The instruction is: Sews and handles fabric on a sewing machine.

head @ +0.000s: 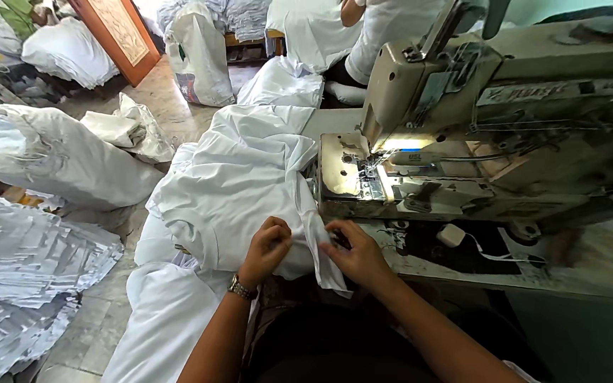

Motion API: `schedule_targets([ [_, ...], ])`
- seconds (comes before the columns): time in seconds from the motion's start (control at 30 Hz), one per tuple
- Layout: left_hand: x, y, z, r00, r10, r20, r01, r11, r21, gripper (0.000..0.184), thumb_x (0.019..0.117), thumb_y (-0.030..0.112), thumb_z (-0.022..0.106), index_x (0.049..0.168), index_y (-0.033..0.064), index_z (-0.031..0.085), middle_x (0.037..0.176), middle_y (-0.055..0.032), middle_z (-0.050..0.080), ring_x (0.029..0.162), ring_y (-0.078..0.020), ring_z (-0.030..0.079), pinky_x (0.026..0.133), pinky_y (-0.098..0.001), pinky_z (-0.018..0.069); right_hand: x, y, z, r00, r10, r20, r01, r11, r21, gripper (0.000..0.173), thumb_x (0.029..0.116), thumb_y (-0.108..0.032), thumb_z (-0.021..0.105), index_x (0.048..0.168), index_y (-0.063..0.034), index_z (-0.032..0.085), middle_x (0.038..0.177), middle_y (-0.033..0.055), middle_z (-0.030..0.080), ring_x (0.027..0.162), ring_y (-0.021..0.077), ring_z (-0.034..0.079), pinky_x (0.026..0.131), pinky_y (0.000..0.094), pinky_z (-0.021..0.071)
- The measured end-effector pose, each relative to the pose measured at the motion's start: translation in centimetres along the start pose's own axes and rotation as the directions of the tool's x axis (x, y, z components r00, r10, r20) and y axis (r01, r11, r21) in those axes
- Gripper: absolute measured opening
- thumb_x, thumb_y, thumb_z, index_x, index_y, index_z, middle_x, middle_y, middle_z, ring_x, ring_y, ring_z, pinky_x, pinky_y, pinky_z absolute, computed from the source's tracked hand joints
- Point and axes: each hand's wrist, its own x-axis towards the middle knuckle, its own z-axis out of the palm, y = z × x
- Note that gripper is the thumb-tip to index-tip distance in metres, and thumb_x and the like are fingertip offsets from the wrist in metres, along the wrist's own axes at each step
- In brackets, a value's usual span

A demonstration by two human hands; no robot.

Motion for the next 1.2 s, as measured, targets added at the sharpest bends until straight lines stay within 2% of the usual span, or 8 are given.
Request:
schedule_targets([
  [0.1,0.2,1.7,1.8,0.989,-0.068,0.128,0.006,0.901,0.434,0.046,0.0882,0.013,0.073,0.134,0.0143,0.068,0.144,-0.0199,0.053,0.099,-0.0215,0.066,0.085,-0.0372,0.0581,-2.7,-0.6,-1.2,0.99,-0.042,0.131,0.034,0.997,0.063,0.064,0.0888,-0.062,0.069,0.117,-0.0053,0.067,0.091,0.0088,0.065,0.07,0.0146,0.058,0.06,0.0332,0.0529],
  [0.23,1.2,3.1,4.0,0.966,-0.032,0.256,-0.098,0.873,0.478,0.009,0.0935,0.011,0.066,0.096,0.0103,0.075,0.136,-0.0145,0.062,0.101,-0.0219,0.068,0.088,-0.0396,0.0585,-5.0,-1.7,-0.6,0.976,-0.09,0.2,0.105,0.992,-0.065,0.077,0.0767,-0.069,0.076,0.122,-0.0071,0.064,0.1,0.0122,0.067,0.077,0.0237,0.067,0.063,0.0446,0.0588],
  [0.37,2.2,4.8,4.4,0.964,0.04,0.264,-0.153,0.893,0.423,0.011,0.0943,0.009,0.065,0.099,0.0079,0.074,0.103,-0.0072,0.071,0.087,-0.0141,0.069,0.078,-0.0302,0.059,-5.1,-1.7,-1.4,0.997,-0.054,0.054,0.053,0.998,0.024,0.027,0.0875,-0.013,0.071,0.113,-0.0055,0.068,0.1,0.0093,0.071,0.083,0.0185,0.07,0.074,0.038,0.0611],
  [0.53,3.8,5.4,3.1,0.978,0.055,0.2,-0.15,0.853,0.5,0.019,0.0999,0.017,0.063,0.113,0.0126,0.076,0.116,-0.0058,0.072,0.1,-0.0133,0.07,0.087,-0.0317,0.0598,-5.1,-2.7,-5.3,0.999,-0.032,-0.038,0.045,0.892,0.45,0.017,0.0981,-0.02,0.068,0.108,-0.0064,0.067,0.08,-0.0046,0.065,0.066,-0.0033,0.057,0.061,0.0142,0.0504],
  [0.7,4.8,6.8,2.8,0.976,0.13,0.176,-0.192,0.894,0.405,0.019,0.1017,0.014,0.062,0.112,0.0096,0.077,0.121,-0.0075,0.071,0.109,-0.0122,0.069,0.093,-0.029,0.0581,-5.2,-2.4,-6.2,0.97,-0.106,-0.219,0.184,0.908,0.375,0.02,0.104,-0.029,0.06,0.097,-0.0127,0.07,0.079,-0.0097,0.067,0.071,-0.0071,0.06,0.066,0.0115,0.0525],
  [0.93,5.0,8.9,4.5,0.955,0.203,0.218,-0.257,0.932,0.257,0.015,0.1001,0.014,0.065,0.1,0.0029,0.076,0.089,-0.0088,0.068,0.083,-0.0127,0.064,0.078,-0.0266,0.0543,-5.9,-2.6,-4.8,0.988,-0.006,-0.152,0.083,0.86,0.503,0.016,0.0926,-0.018,0.073,0.107,-0.0133,0.068,0.086,-0.0093,0.07,0.075,-0.0024,0.065,0.069,0.0159,0.0568],
  [1.1,4.0,10.7,4.7,0.974,0.207,0.095,-0.224,0.945,0.238,0.046,0.096,0.016,0.071,0.138,0.0002,0.058,0.147,-0.0225,0.049,0.121,-0.0211,0.063,0.096,-0.0326,0.0579,-6.3,-4.1,-3.9,0.967,0.241,0.084,-0.229,0.673,0.703,0.025,0.0776,-0.002,0.082,0.099,-0.0085,0.069,0.075,-0.0036,0.07,0.055,0.0026,0.061,0.05,0.0204,0.0535],
  [1.2,0.2,11.3,6.5,0.955,0.291,-0.049,-0.254,0.895,0.367,0.048,0.0926,0.043,0.073,0.111,0.0003,0.063,0.104,-0.014,0.064,0.085,-0.0137,0.064,0.072,-0.025,0.0558,-5.6,-5.9,-5.0,0.944,0.313,0.101,-0.24,0.445,0.863,0.033,0.073,0.005,0.083,0.096,-0.0121,0.066,0.076,-0.0009,0.071,0.051,0.0032,0.059,0.045,0.0199,0.0508],
])
